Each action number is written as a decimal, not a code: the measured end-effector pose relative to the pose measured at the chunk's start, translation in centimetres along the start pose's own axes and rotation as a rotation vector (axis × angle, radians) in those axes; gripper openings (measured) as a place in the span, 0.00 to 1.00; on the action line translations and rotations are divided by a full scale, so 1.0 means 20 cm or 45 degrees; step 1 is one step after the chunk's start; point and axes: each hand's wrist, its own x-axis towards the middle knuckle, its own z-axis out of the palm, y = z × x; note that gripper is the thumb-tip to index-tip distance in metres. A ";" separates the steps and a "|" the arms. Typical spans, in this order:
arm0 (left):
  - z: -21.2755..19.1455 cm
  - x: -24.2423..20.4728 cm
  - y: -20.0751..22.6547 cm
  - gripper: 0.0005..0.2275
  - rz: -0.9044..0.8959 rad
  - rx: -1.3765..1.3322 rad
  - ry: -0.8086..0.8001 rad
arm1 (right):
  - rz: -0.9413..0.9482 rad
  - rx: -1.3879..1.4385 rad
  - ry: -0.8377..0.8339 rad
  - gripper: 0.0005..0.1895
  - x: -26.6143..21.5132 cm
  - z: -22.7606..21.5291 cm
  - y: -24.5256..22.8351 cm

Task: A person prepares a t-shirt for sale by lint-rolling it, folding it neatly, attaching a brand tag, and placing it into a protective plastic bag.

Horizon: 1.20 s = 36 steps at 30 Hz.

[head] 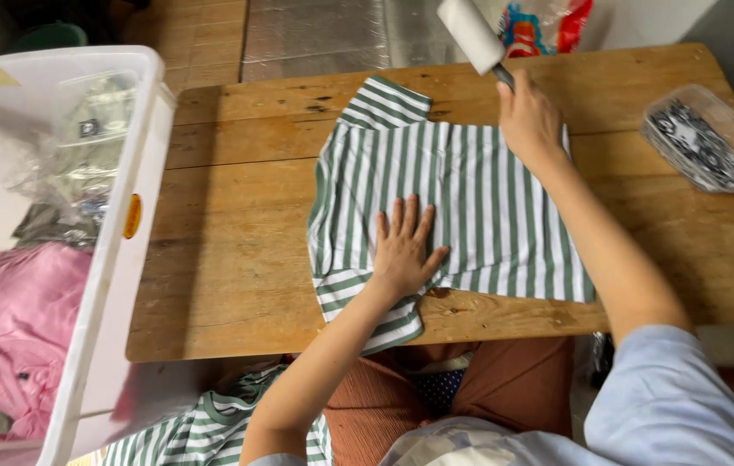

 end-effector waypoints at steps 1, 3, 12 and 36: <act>0.01 0.00 0.00 0.30 0.020 -0.018 -0.011 | 0.018 -0.021 -0.006 0.09 -0.11 -0.08 0.05; 0.02 0.00 -0.01 0.30 0.007 0.081 -0.004 | 0.082 -0.070 -0.075 0.07 -0.32 -0.25 0.15; -0.05 -0.03 -0.01 0.27 0.119 -0.087 0.159 | 0.579 -0.552 -0.303 0.12 -0.91 -0.45 0.50; -0.50 -0.84 -0.02 0.18 -0.077 -0.355 0.220 | -0.285 0.137 -0.291 0.09 -1.16 -0.62 0.21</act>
